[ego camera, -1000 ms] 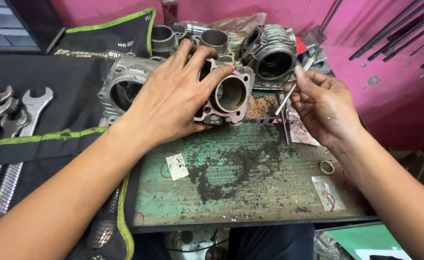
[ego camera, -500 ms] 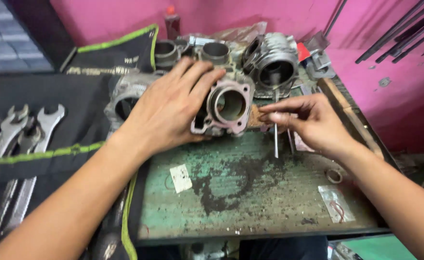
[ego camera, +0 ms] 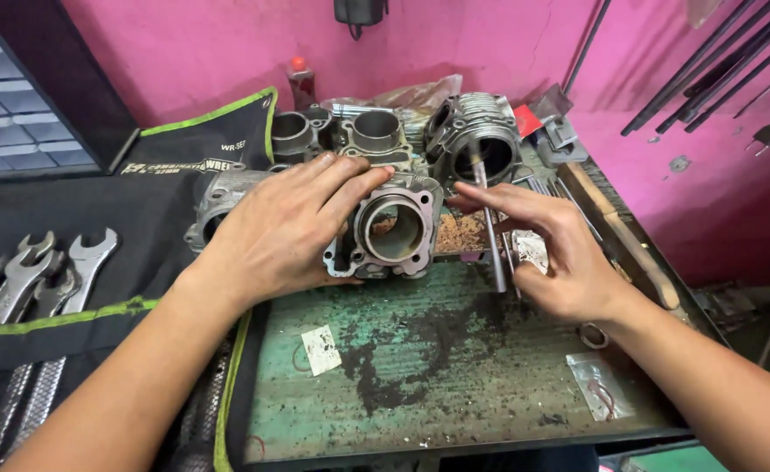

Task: Using a metal pick tool to scrape debris and residue from the cooling fins of a motorcycle engine cylinder.

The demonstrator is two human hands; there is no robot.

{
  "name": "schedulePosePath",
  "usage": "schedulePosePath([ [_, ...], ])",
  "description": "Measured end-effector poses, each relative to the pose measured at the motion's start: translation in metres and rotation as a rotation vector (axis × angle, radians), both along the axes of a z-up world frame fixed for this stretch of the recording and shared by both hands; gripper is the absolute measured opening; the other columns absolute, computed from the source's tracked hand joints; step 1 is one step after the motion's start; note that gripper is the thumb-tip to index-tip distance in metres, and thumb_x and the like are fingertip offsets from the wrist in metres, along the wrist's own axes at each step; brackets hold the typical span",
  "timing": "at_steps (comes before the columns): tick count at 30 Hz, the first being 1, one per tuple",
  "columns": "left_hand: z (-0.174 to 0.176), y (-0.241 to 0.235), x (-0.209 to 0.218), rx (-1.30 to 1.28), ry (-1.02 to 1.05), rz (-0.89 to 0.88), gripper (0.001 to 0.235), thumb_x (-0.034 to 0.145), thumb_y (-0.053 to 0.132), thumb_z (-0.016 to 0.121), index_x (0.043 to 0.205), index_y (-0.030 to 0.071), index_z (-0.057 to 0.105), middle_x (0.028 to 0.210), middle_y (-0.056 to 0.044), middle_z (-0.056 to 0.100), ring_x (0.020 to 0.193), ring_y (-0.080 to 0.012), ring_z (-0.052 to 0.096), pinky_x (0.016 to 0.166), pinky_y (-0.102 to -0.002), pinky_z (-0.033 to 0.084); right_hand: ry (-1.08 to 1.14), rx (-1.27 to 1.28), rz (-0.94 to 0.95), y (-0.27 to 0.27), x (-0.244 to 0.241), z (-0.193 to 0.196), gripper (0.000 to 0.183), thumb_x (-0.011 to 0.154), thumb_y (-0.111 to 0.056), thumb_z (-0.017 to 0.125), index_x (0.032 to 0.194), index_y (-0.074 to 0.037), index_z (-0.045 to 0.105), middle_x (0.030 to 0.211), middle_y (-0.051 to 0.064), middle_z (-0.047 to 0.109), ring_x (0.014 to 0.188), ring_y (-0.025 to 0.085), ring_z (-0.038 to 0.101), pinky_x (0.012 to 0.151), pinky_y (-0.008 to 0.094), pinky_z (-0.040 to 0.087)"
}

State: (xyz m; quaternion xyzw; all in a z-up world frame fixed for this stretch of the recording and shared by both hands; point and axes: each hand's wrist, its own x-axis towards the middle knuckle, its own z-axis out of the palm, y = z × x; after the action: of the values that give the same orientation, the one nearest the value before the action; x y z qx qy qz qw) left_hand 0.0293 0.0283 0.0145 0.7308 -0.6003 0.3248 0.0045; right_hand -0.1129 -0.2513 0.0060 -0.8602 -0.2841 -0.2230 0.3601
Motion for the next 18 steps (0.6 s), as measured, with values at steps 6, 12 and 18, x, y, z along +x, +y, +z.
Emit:
schedulePosePath([
  [6, -0.005, 0.003, 0.007, -0.031, -0.033, -0.067, 0.091, 0.070, 0.012, 0.077, 0.153, 0.002, 0.040, 0.138, -0.019, 0.059, 0.123, -0.0352, 0.061, 0.113, -0.044, 0.047, -0.226, -0.069, -0.198, -0.002, 0.004, -0.012, 0.049, 0.091, 0.009, 0.061, 0.139, 0.000, 0.060, 0.128, 0.018, 0.072, 0.117, 0.029, 0.072, 0.106, 0.037, 0.055],
  [12, -0.005, 0.001, 0.006, -0.032, 0.019, -0.074, 0.065, 0.091, 0.008, 0.062, 0.152, 0.001, 0.040, 0.138, -0.017, 0.057, 0.119, -0.0350, 0.053, 0.079, -0.042, 0.058, 0.140, 0.544, -0.143, -0.024, 0.012, -0.013, 0.014, 0.105, -0.013, 0.061, 0.106, -0.004, 0.072, 0.076, 0.008, 0.063, 0.056, 0.015, 0.060, 0.054, 0.024, 0.053],
  [18, -0.001, 0.003, 0.002, -0.042, 0.084, -0.047, 0.091, 0.071, -0.002, 0.070, 0.154, 0.000, 0.033, 0.140, -0.022, 0.053, 0.121, -0.0375, 0.051, 0.077, -0.044, 0.061, 0.320, 0.683, 0.183, -0.027, 0.006, 0.035, 0.012, 0.099, -0.002, 0.063, 0.105, -0.001, 0.073, 0.108, 0.015, 0.070, 0.090, 0.021, 0.070, 0.081, 0.029, 0.067],
])
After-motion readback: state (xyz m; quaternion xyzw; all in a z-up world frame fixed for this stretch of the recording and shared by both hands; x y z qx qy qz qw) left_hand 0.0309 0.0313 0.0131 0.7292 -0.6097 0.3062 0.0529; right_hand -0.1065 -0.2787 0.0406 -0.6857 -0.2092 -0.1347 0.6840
